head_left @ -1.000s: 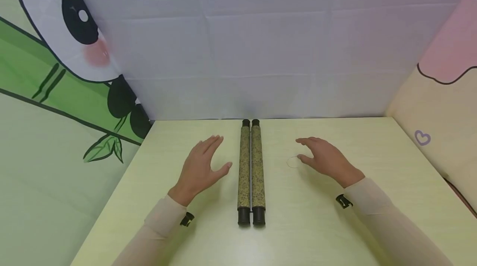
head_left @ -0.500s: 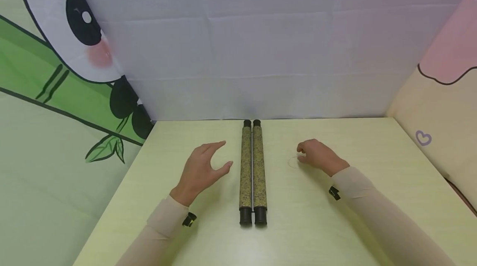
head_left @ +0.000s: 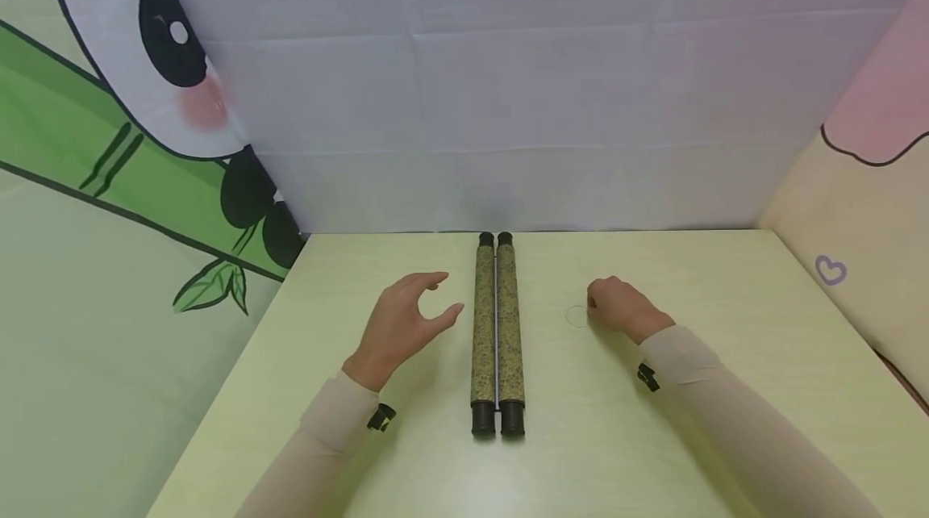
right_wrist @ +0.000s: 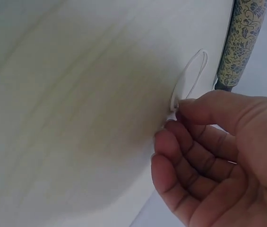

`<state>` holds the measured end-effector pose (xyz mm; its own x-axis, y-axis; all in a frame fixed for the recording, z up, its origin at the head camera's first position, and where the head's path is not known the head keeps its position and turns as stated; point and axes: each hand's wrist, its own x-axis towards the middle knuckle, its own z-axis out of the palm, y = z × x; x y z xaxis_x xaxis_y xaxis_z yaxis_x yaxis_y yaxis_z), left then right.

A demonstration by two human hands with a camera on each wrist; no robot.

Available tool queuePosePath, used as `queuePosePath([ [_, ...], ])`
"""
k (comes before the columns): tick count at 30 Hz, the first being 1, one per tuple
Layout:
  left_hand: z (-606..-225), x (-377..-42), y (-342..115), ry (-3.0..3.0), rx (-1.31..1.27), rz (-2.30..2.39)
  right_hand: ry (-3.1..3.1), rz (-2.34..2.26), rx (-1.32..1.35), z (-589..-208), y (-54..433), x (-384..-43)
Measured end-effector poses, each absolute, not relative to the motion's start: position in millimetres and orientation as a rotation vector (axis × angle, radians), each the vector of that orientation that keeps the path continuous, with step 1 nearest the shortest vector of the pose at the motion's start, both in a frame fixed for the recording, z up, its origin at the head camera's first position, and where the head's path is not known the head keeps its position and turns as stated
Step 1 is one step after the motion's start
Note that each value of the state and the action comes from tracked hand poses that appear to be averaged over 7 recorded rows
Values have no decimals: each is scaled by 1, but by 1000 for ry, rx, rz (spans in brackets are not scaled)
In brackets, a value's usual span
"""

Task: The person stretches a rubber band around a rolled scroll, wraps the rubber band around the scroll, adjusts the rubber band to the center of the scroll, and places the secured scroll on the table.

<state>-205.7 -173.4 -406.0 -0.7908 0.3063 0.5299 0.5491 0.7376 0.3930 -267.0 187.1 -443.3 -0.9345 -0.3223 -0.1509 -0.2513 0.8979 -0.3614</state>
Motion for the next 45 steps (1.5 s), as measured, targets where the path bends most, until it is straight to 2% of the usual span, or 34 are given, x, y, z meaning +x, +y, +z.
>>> queuePosePath([
  [12, -414, -216, -159, -2559, -664, -919, 2836, -558, -426, -451, 189, -268],
  [18, -417, -217, -155, -2652, -583, -1070, 2890, -653, -542, -448, 184, -264],
  [23, -416, -220, -148, -2648, -594, -1242, 2974, -757, -667, -439, 178, -256],
  [45, -418, -218, -105, -2649, -659, -1604, 3021, -1016, -794, -385, 137, -209],
])
